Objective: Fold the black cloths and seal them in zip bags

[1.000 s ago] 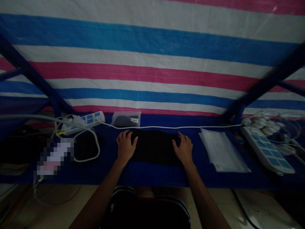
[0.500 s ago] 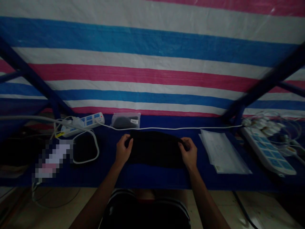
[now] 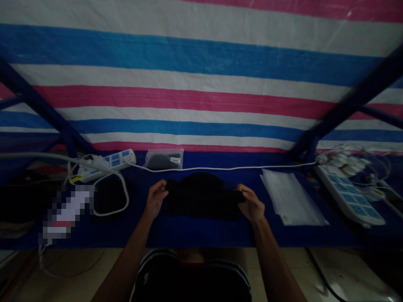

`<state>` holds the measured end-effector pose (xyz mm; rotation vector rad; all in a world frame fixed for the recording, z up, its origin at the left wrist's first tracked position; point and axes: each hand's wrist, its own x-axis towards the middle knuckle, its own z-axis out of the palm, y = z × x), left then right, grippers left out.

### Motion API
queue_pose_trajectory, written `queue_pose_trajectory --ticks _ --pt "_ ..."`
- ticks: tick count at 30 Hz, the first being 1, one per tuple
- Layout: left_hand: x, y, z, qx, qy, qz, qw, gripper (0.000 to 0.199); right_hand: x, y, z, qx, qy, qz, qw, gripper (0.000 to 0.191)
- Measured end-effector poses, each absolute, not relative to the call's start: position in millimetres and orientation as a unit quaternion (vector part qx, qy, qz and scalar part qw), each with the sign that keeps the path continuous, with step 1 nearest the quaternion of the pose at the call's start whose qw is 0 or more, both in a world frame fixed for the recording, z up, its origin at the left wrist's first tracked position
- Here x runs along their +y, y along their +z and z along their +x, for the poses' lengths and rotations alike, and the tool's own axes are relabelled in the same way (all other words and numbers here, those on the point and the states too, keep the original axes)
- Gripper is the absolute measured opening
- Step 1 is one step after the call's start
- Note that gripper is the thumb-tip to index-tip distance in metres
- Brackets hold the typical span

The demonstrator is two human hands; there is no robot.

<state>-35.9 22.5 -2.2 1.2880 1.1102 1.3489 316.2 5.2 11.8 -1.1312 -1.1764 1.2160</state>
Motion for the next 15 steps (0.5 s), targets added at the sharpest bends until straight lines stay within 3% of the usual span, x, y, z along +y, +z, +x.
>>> queue_pose_trajectory --ticks 5,11,15 --pt "17.4 4.5 -39.5 0.429 0.504 0.509 0.55 0.039 0.2 12.6 320.3 -0.484 0.578 -0.436 0.492 0.044" --pt "14.1 13.1 -42.3 0.378 0.432 0.509 0.642 0.05 -5.0 14.4 323.6 -0.508 0.682 -0.361 0.383 0.052" --pt "16.5 16.9 -38.9 0.311 0.412 0.506 0.691 0.047 -2.7 18.8 321.0 -0.487 0.641 -0.394 0.443 0.048"
